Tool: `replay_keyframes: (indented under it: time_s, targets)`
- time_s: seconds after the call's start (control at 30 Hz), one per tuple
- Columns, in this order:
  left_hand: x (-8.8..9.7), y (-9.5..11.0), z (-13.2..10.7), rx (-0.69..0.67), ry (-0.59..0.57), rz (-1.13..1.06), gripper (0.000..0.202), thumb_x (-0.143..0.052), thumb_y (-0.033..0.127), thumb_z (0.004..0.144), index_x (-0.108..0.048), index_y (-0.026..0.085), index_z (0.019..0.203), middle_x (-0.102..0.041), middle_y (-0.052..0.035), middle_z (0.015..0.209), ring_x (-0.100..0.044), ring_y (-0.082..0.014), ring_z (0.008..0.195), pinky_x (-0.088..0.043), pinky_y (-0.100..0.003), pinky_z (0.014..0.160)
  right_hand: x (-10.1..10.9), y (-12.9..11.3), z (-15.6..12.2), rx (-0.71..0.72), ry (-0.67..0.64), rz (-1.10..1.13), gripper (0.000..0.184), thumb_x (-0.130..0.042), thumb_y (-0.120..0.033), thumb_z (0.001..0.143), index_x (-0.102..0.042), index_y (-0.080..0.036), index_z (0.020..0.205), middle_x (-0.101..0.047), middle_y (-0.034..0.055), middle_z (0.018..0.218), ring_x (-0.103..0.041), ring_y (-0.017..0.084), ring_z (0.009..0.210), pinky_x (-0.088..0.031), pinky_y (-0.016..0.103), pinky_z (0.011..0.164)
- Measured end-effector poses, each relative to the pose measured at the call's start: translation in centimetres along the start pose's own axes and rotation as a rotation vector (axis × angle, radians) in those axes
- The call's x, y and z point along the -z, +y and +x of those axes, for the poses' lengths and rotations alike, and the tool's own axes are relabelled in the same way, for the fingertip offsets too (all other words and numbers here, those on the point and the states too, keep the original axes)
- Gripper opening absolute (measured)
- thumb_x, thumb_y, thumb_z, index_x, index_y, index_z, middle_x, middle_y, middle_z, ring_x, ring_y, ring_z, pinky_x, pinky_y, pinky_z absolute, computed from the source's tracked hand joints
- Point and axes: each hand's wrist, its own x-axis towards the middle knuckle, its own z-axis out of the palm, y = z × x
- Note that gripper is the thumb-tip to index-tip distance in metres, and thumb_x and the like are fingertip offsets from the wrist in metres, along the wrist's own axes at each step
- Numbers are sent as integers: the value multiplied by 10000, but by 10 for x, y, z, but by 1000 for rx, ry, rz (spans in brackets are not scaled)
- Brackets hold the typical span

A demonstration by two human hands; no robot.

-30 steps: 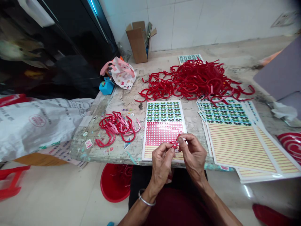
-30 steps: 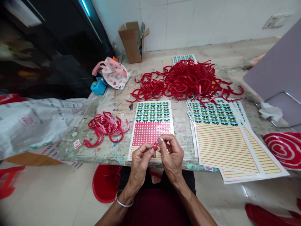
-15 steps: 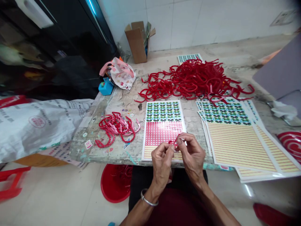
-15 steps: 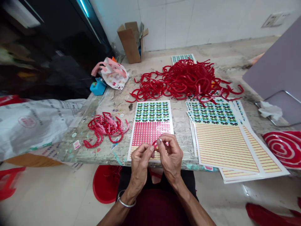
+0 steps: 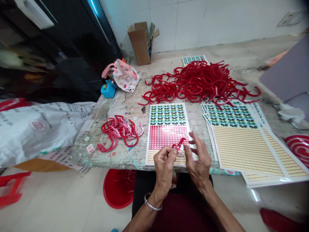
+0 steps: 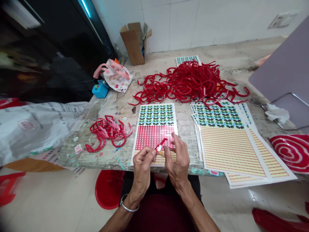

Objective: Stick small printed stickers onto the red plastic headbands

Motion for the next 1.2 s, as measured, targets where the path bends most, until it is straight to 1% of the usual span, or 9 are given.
replay_keyframes:
  time_s: [0.1, 0.17, 0.23, 0.3, 0.37, 0.43, 0.73, 0.97, 1.2]
  targets:
    - [3, -3, -1, 0, 7, 24, 262, -536, 306, 804, -472, 164, 594, -400, 46, 539, -376, -95, 539, -312, -217, 544, 2, 4, 4, -233, -128, 279, 607, -582, -297, 790, -324, -250, 1338, -467, 115, 1281, -522, 195, 969, -539, 345, 700]
    - [4, -5, -2, -22, 0, 53, 243, -536, 300, 805, -495, 161, 610, -419, 42, 556, -386, -97, 555, -316, -216, 551, 2, 3, 6, -338, -259, 444, 605, -625, -313, 755, -374, -253, 1302, -465, 105, 1278, -517, 186, 978, -537, 313, 698]
    - [4, -6, -3, -39, -11, 65, 231, -533, 301, 807, -511, 160, 625, -429, 41, 566, -392, -99, 561, -323, -217, 555, 0, -1, 7, -407, -325, 529, 622, -687, -298, 699, -425, -261, 1262, -513, 82, 1199, -524, 175, 962, -527, 281, 694]
    - [5, -6, -3, -51, -17, 69, 234, -529, 305, 809, -512, 160, 626, -426, 43, 563, -388, -98, 556, -324, -216, 550, -3, -6, 8, -466, -308, 575, 582, -719, -285, 667, -492, -250, 1202, -566, 41, 1015, -544, 150, 880, -515, 256, 685]
    - [6, -5, -4, -61, -26, 80, 236, -532, 304, 808, -515, 160, 623, -424, 45, 556, -381, -95, 546, -318, -214, 539, -6, -10, 9, -528, -266, 623, 495, -725, -294, 661, -557, -227, 1121, -542, -3, 835, -546, 117, 751, -508, 239, 646]
    - [7, -6, -4, -71, -33, 83, 224, -536, 306, 807, -529, 160, 636, -442, 44, 563, -388, -96, 545, -320, -214, 538, -6, -12, 11, -573, -250, 662, 456, -732, -305, 651, -583, -212, 1072, -510, -25, 756, -531, 99, 670, -506, 234, 606]
    - [14, -13, -5, -65, -85, 80, 214, -532, 342, 805, -547, 164, 687, -427, 40, 560, -384, -102, 532, -321, -226, 542, -1, -13, 14, -601, -289, 653, 374, -714, -321, 678, -591, -189, 1005, -557, -23, 674, -553, 97, 595, -516, 243, 591]
    - [19, -17, -3, -99, -99, 57, 206, -538, 320, 804, -550, 161, 675, -445, 37, 573, -380, -98, 549, -314, -221, 546, -2, -10, 15, -597, -304, 658, 312, -715, -341, 673, -597, -182, 913, -598, -9, 698, -578, 109, 598, -528, 252, 580]
    - [20, -18, -3, -75, -105, 48, 197, -546, 326, 789, -577, 162, 685, -459, 31, 561, -369, -100, 526, -308, -222, 524, -2, -5, 16, -628, -305, 664, 249, -652, -371, 737, -616, -171, 882, -584, -10, 699, -559, 85, 551, -529, 232, 553]
